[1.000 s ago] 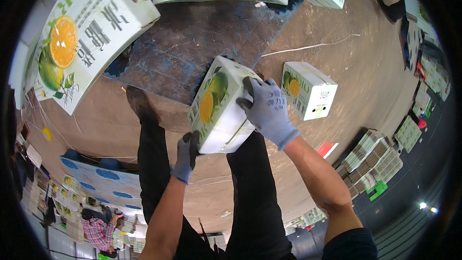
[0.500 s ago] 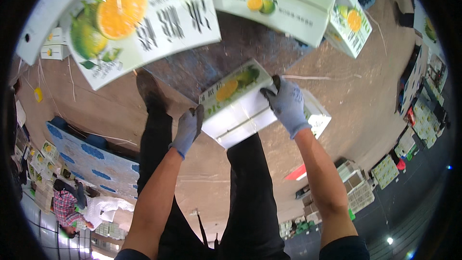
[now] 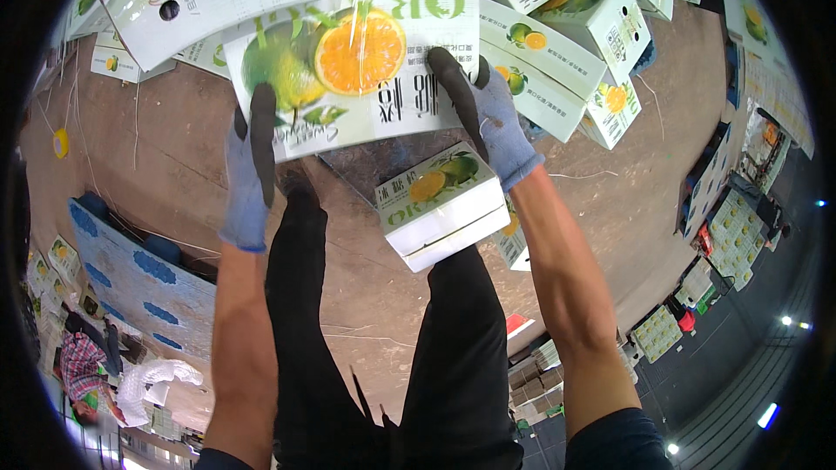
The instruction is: The person assembles flat cardboard boxes into rectangular containers, then uses a handheld tape dispenser to seal the flaps. They repeatedly pick up boxes, fold them, apply tape, and stack the finished units on a blue pallet.
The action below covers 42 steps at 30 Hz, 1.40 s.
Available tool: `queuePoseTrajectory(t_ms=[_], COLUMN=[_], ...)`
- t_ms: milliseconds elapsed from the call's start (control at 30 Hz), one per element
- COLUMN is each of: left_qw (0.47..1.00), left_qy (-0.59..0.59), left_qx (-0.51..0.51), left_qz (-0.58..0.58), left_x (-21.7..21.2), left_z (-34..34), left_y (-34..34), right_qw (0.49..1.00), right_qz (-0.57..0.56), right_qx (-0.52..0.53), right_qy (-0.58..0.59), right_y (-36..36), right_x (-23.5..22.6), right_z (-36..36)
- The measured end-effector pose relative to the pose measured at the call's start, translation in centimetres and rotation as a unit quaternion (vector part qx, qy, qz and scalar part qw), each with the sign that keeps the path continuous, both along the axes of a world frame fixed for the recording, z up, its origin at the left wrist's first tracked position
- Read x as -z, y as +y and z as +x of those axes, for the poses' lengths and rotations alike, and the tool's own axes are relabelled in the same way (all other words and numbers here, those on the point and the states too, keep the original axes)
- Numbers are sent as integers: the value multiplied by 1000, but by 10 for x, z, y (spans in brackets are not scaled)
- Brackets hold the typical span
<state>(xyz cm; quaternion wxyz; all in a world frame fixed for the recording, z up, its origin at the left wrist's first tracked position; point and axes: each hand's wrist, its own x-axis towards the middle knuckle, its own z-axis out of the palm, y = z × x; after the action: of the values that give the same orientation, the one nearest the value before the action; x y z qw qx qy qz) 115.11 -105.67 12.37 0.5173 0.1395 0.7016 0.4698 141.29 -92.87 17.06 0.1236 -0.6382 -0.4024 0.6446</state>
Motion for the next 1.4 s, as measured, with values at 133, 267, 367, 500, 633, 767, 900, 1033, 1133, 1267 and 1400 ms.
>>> queuePoseTrajectory(t_ms=[133, 267, 367, 500, 633, 767, 900, 1033, 1133, 1267, 1400], left_qw=[989, 984, 905, 975, 970, 942, 993, 998, 998, 977, 992], left_qy=[-105, -105, -253, 20, 13, 94, 55, 20, -51, -169, -61], left_qx=[-78, -40, 0, 71, 88, 154, 11, 33, -38, -133, -90], left_qz=[-70, -138, -343, -211, -225, -284, -105, 43, 1, 4, -71], left_x=[-57, -57, -7, 57, 65, 48, 69, 120, 144, 113, 50], left_z=[45, 72, 71, 127, 148, 100, 38, 38, 44, 34, 18], left_y=[-58, -101, -118, -139, -165, -130, -20, 62, 74, 42, -18], right_qw=[991, 970, 939, 906, 856, 705, 773, 871, 936, 903, 862], right_qz=[1, 68, -80, -58, -70, 321, 400, 288, 275, 218, 365], right_qx=[-99, -228, -311, -399, -438, -504, -393, -356, -209, -294, -303], right_qy=[-84, -57, -124, -127, -264, -381, -296, -176, -72, -224, -178], right_y=[-12, -15, -19, -46, -67, -8, 120, 171, 168, 141, 88], right_x=[-37, -38, 13, 88, 88, 42, 56, 125, 145, 98, 35], right_z=[27, 51, 68, 99, 110, 53, -14, -21, -22, -27, -26])
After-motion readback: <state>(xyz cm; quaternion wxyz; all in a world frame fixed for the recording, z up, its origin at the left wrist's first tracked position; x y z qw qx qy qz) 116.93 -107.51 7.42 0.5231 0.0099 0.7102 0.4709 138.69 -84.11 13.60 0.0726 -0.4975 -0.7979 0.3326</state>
